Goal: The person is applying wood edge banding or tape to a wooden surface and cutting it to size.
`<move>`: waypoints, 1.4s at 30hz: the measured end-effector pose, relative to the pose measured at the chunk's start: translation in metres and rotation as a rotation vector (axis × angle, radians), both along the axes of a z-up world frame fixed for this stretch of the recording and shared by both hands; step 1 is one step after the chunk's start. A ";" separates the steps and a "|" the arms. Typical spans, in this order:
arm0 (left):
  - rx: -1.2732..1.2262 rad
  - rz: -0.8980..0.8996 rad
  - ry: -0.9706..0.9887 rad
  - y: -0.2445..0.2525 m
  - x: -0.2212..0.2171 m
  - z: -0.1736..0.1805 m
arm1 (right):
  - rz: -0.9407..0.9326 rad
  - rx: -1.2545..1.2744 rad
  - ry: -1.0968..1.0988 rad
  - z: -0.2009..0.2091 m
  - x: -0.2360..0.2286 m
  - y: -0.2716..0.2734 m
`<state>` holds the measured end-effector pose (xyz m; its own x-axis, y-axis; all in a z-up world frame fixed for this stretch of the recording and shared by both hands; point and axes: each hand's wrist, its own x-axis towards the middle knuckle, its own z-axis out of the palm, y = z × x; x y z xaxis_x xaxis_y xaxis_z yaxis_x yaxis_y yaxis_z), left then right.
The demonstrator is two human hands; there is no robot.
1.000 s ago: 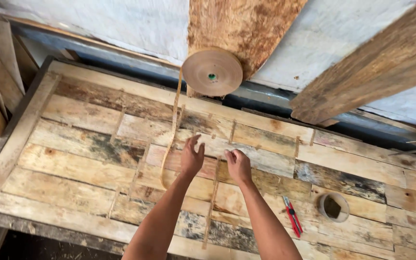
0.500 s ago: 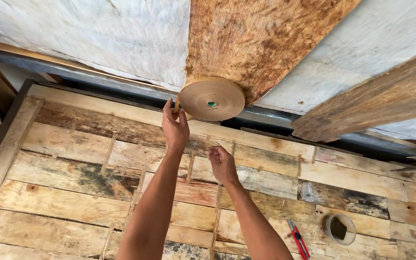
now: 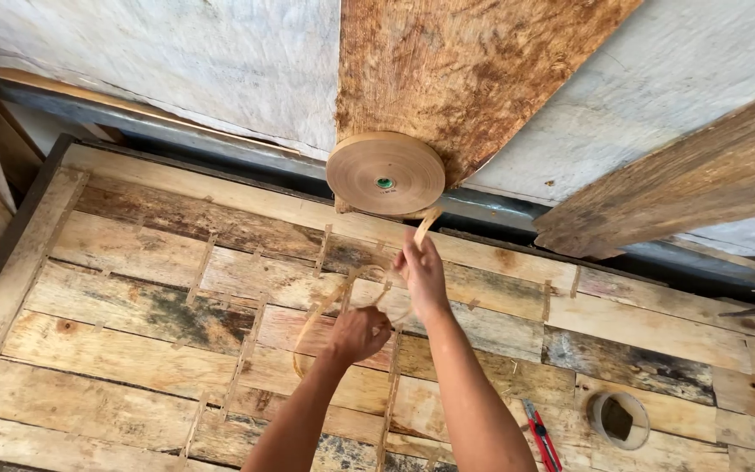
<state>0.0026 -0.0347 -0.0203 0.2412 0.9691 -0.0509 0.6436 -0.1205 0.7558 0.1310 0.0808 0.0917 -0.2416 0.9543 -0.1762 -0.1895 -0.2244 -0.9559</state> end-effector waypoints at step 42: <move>0.533 0.762 -0.097 0.153 -0.100 0.102 | 0.078 -0.142 -0.507 -0.045 0.001 -0.043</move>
